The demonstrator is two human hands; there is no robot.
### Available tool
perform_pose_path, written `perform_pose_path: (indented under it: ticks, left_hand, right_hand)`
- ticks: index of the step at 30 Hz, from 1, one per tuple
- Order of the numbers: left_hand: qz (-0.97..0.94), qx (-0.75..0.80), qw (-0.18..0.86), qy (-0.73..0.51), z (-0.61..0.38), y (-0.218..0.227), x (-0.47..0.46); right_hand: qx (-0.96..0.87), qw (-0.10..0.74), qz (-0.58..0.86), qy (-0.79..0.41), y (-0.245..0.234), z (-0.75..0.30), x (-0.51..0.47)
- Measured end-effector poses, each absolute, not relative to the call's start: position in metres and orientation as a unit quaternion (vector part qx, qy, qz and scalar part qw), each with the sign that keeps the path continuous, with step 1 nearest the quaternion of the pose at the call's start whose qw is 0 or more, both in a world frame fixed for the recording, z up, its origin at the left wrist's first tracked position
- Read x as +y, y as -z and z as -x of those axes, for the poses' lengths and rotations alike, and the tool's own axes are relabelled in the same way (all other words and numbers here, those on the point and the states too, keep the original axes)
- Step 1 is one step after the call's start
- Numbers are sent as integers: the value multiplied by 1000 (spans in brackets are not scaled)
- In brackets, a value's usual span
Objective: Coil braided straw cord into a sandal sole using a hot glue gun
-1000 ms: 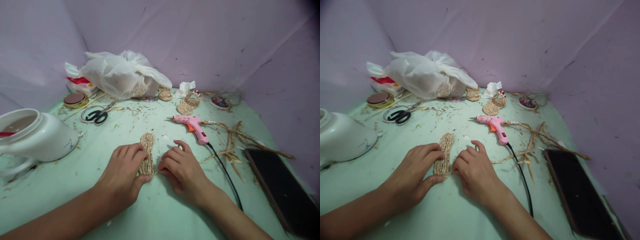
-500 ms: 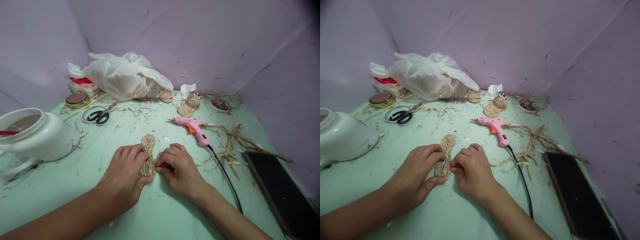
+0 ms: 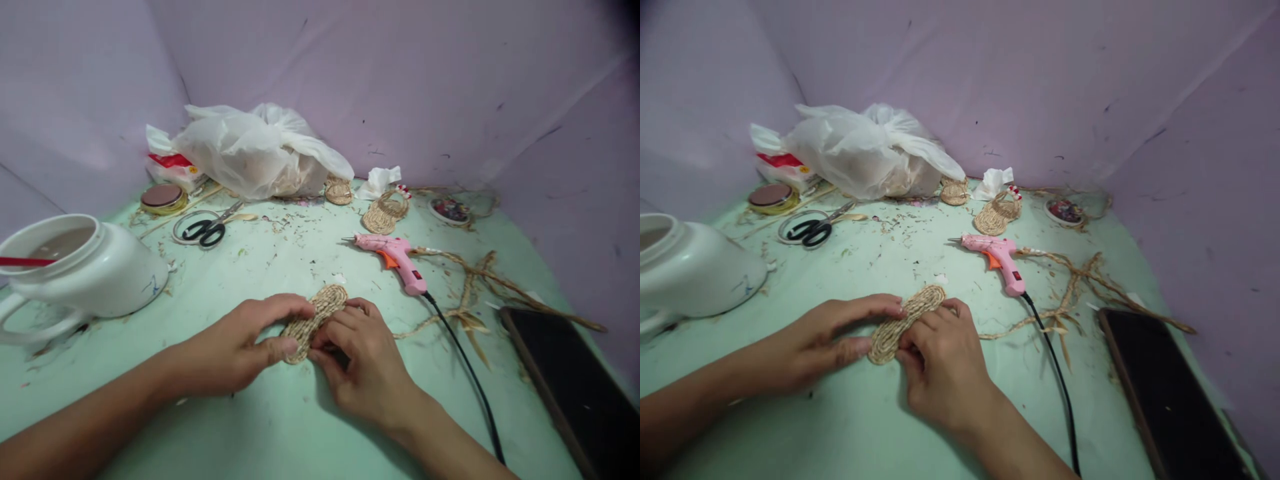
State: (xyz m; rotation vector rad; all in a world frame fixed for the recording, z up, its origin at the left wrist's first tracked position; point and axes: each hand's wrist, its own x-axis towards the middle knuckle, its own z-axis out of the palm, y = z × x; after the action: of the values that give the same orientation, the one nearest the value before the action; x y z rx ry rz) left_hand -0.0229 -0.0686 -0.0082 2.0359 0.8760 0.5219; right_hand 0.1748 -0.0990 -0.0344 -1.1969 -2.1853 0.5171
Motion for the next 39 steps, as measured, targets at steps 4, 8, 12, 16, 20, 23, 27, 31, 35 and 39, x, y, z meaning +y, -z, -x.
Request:
perform_pose_path:
  ticks: [4, 8, 12, 16, 20, 23, 27, 31, 35, 39]
  left_hand:
    - [-774, 466, 289, -316, 29, 6, -69]
    - [-845, 401, 212, -283, 22, 18, -84]
    - [-861, 405, 204, -230, 13, 28, -93]
    - [-871, 390, 177, -241, 12, 31, -95]
    - [-894, 358, 128, -237, 13, 36, -100]
    - [-894, 356, 138, -236, 15, 37, -102]
    - [-872, 361, 204, -261, 19, 30, -97]
    - [-818, 399, 227, -347, 16, 25, -91]
    - [-834, 364, 102, -402, 6, 28, -91]
    - [-890, 321, 66, -318, 4, 33, -93]
  right_hand:
    - [-818, 282, 460, -199, 33, -172, -98]
    - [-821, 290, 455, -184, 34, -172, -100]
    - [-819, 319, 455, -143, 36, -172, -101]
    - [-840, 318, 426, -112, 35, -176, -98]
    - [-852, 321, 390, -137, 39, -183, -93]
    - [-843, 335, 392, -150, 45, -187, -91]
    - [-838, 338, 401, -150, 47, -189, -91]
    - [-838, 343, 398, -149, 44, -186, -90]
    - [-840, 352, 390, -138, 44, -186, -89]
    - [-849, 335, 385, -139, 44, -187, -88]
